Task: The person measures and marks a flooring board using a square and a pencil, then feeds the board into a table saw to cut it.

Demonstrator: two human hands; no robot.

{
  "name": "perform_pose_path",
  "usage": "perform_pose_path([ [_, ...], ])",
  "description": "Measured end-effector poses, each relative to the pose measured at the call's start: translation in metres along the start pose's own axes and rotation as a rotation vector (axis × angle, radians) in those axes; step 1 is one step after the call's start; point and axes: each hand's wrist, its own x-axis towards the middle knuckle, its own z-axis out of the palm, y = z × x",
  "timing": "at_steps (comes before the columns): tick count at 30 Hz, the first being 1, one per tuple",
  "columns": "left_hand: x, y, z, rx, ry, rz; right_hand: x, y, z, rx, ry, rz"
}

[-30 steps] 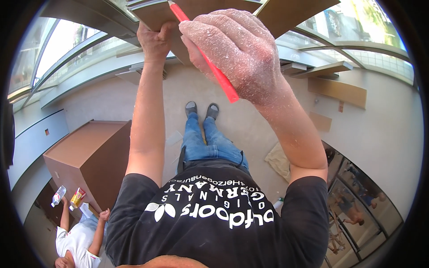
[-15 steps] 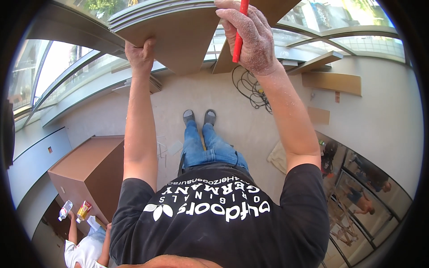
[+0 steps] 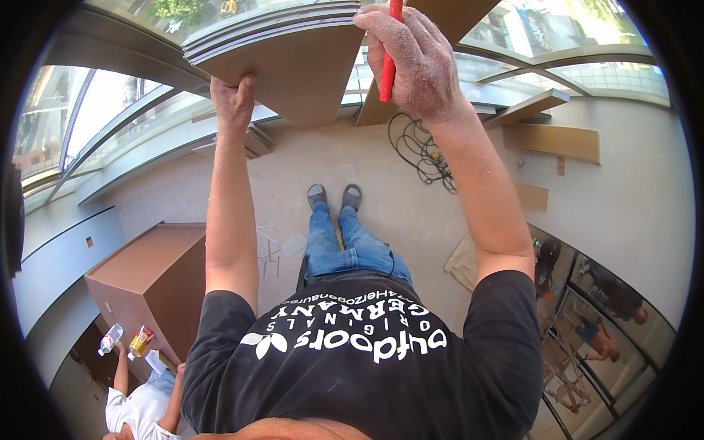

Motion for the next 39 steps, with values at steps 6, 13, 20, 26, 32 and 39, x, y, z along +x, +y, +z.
perform_pose_path([
  [6,0.002,-0.001,0.002,0.058,0.024,0.011,-0.037,0.041,-0.016,-0.012,0.081,0.121],
  [13,0.004,-0.016,0.006,-0.063,0.014,0.023,-0.091,0.05,0.01,0.422,0.325,0.66],
  [20,0.004,-0.012,0.01,0.001,0.025,0.073,-0.093,0.044,0.016,0.429,0.537,0.791],
  [26,0.006,-0.018,0.009,0.143,0.046,0.171,-0.019,0.063,-0.069,0.649,0.701,0.699],
  [32,0.006,-0.01,0.009,0.202,0.114,0.129,0.025,0.074,-0.113,0.309,0.928,0.916],
  [39,0.013,-0.01,0.017,0.115,0.103,0.166,-0.03,0.126,-0.108,0.37,0.845,0.918],
])
